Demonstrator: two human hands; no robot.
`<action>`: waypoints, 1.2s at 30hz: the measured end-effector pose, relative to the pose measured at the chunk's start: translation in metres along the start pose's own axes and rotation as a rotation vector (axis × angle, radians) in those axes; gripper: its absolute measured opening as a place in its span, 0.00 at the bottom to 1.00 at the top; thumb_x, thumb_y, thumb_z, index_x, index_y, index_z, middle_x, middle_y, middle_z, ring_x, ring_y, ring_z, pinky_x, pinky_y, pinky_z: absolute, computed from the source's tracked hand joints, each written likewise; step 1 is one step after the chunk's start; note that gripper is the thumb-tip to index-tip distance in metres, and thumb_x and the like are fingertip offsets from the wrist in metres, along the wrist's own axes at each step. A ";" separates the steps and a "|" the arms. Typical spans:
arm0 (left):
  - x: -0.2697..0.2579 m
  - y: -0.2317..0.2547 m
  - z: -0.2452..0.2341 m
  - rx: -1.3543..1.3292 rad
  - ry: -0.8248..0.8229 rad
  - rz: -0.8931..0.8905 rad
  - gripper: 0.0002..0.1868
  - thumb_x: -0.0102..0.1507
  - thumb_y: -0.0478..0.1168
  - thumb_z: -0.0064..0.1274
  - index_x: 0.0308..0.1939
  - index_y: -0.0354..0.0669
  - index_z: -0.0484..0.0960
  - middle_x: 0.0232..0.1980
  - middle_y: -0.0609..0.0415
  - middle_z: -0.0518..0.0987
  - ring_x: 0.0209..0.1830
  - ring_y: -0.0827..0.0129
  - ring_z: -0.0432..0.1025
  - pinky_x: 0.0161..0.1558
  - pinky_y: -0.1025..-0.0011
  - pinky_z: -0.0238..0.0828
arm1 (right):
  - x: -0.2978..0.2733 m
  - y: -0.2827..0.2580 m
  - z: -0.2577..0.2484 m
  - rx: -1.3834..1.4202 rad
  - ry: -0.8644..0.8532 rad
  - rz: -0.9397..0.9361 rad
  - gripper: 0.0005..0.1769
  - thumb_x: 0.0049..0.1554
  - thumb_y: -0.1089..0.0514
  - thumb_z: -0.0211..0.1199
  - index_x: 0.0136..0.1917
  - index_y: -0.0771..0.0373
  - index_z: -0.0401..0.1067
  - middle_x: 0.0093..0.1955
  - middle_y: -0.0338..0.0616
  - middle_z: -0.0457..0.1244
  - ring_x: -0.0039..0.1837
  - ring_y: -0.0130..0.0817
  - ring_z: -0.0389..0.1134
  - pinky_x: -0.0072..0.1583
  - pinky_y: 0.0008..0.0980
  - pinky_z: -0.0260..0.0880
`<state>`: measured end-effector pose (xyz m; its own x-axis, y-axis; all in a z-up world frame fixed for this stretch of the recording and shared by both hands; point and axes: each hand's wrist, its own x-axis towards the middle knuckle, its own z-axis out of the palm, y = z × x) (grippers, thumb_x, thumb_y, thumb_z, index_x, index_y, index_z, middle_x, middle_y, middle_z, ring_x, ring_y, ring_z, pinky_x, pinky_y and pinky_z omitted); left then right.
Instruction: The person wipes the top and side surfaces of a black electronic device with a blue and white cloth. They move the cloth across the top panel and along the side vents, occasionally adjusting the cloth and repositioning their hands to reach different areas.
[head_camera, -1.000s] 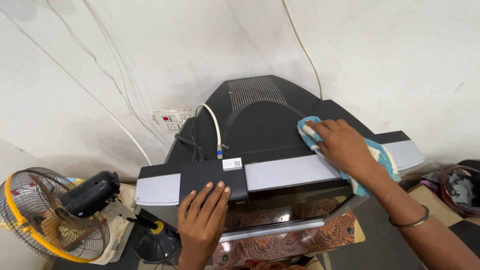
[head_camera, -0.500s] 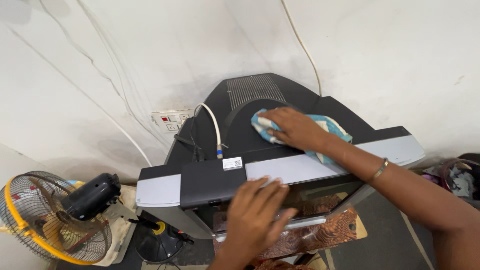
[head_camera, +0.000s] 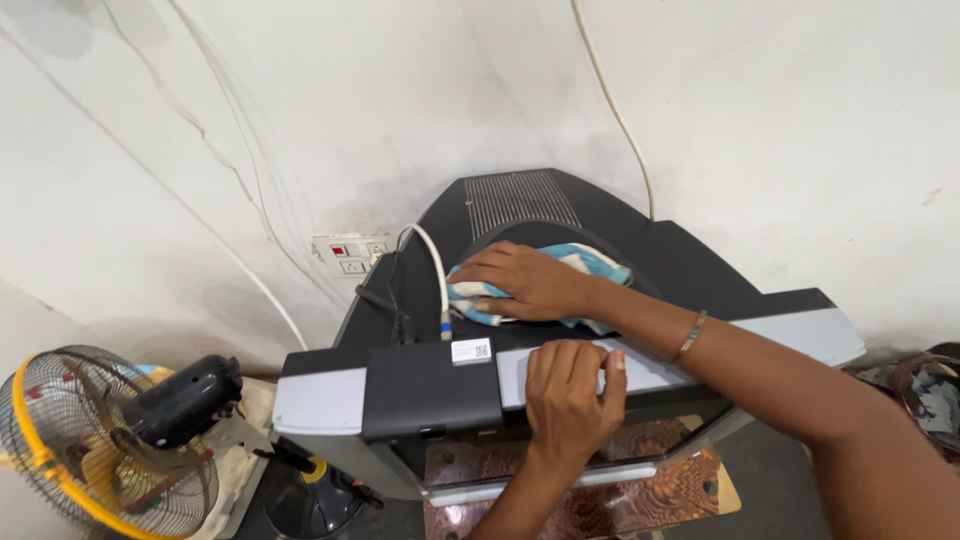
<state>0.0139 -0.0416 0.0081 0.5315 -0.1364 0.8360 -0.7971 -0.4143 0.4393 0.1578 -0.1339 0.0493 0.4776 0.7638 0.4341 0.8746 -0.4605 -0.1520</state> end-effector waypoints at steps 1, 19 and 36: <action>0.001 0.000 0.002 0.049 -0.021 -0.008 0.10 0.65 0.39 0.59 0.31 0.41 0.77 0.34 0.51 0.76 0.38 0.58 0.72 0.43 0.59 0.66 | 0.006 0.007 0.005 -0.014 -0.009 0.021 0.26 0.65 0.42 0.54 0.69 0.59 0.69 0.67 0.45 0.64 0.68 0.46 0.62 0.67 0.47 0.61; -0.008 -0.012 0.022 0.331 -0.160 -0.059 0.18 0.67 0.49 0.53 0.47 0.36 0.86 0.55 0.44 0.83 0.62 0.53 0.73 0.69 0.48 0.60 | -0.057 0.139 -0.011 -0.436 0.033 0.664 0.25 0.63 0.43 0.55 0.39 0.66 0.75 0.40 0.54 0.69 0.46 0.54 0.71 0.48 0.51 0.72; 0.002 -0.003 0.020 0.391 -0.244 -0.009 0.24 0.67 0.53 0.49 0.54 0.35 0.83 0.59 0.43 0.81 0.65 0.49 0.71 0.68 0.50 0.61 | -0.177 0.047 -0.137 0.295 -0.152 1.225 0.29 0.54 0.39 0.65 0.55 0.66 0.75 0.42 0.53 0.74 0.40 0.39 0.78 0.46 0.41 0.80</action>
<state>0.0232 -0.0587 0.0019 0.6275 -0.3197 0.7100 -0.6489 -0.7186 0.2499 0.1024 -0.3528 0.0867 0.9717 -0.0361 -0.2335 -0.1690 -0.7969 -0.5800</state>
